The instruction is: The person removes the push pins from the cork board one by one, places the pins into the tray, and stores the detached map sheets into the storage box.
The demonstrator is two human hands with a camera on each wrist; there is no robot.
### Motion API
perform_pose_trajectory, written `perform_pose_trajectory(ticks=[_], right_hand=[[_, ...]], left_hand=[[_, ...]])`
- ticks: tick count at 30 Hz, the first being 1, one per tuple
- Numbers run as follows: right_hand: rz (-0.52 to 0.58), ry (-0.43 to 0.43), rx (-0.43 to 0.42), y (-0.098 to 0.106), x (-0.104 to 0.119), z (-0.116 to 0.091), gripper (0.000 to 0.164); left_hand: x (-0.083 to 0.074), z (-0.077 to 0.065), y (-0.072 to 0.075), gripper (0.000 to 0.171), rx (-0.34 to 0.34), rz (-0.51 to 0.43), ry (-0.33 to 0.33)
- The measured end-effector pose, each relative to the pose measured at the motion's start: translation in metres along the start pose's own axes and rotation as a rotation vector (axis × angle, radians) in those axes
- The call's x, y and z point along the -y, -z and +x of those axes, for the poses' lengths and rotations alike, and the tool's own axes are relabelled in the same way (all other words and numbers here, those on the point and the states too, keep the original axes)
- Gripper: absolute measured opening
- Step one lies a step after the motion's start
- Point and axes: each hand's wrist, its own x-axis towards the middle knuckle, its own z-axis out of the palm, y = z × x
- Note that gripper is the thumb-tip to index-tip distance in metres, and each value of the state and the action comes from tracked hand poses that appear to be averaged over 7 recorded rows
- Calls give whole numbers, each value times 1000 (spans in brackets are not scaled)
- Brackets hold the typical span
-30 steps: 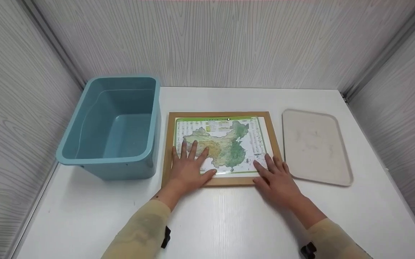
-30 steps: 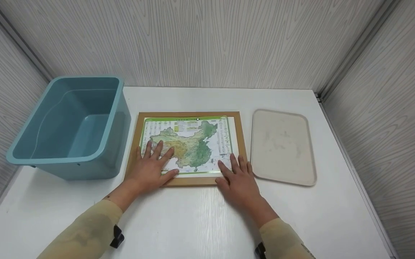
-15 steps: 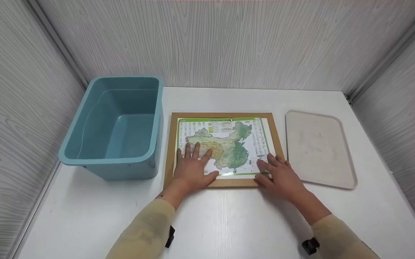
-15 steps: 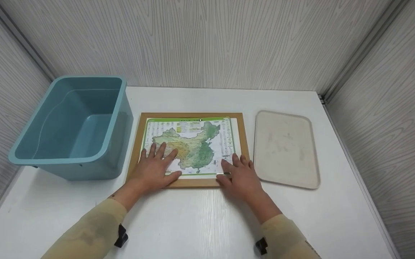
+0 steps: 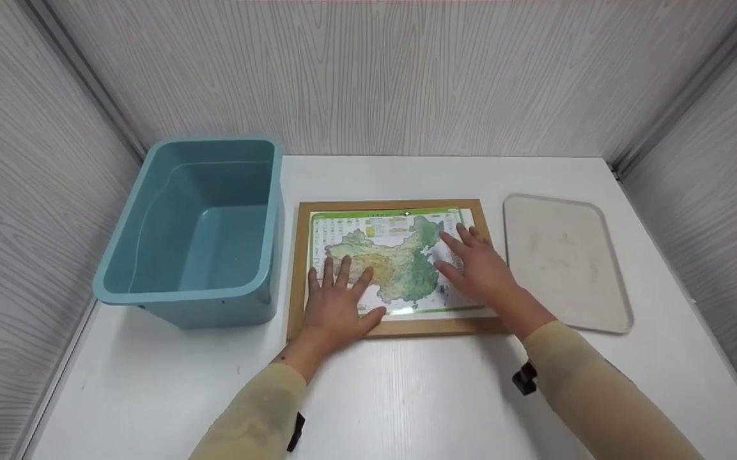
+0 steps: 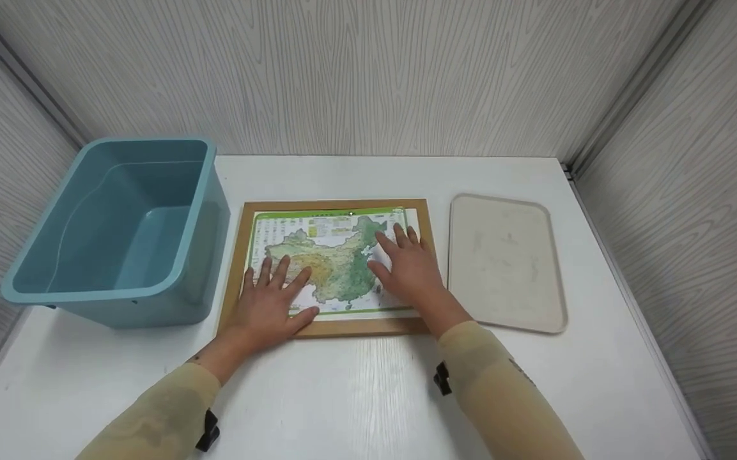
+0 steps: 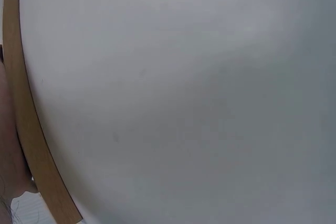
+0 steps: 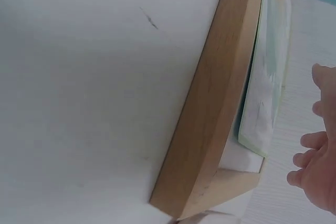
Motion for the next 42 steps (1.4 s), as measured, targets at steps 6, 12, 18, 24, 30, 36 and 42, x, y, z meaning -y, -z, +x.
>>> perform_pose_trajectory(ticks=[6, 12, 18, 24, 30, 36, 42], right_hand=[[-31, 17, -8, -6, 2, 24, 69], [-84, 30, -15, -12, 4, 49, 66], [-72, 64, -15, -22, 8, 70, 60], [-51, 51, -49, -21, 16, 87, 54], [-39, 77, -96, -20, 21, 103, 45], [-73, 103, -134, -25, 25, 114, 36], [-70, 100, -175, -29, 25, 119, 32]], left_hand=[[-1, -2, 2, 86, -32, -8, -7], [-1, -2, 1, 86, -39, -13, -4], [1, -3, -2, 86, -27, -14, 2], [1, -2, -2, 86, -38, -24, -6], [2, 0, 0, 87, -23, 5, 4], [2, -1, -1, 87, -22, -15, 1], [1, -1, -2, 87, -24, -15, 0]])
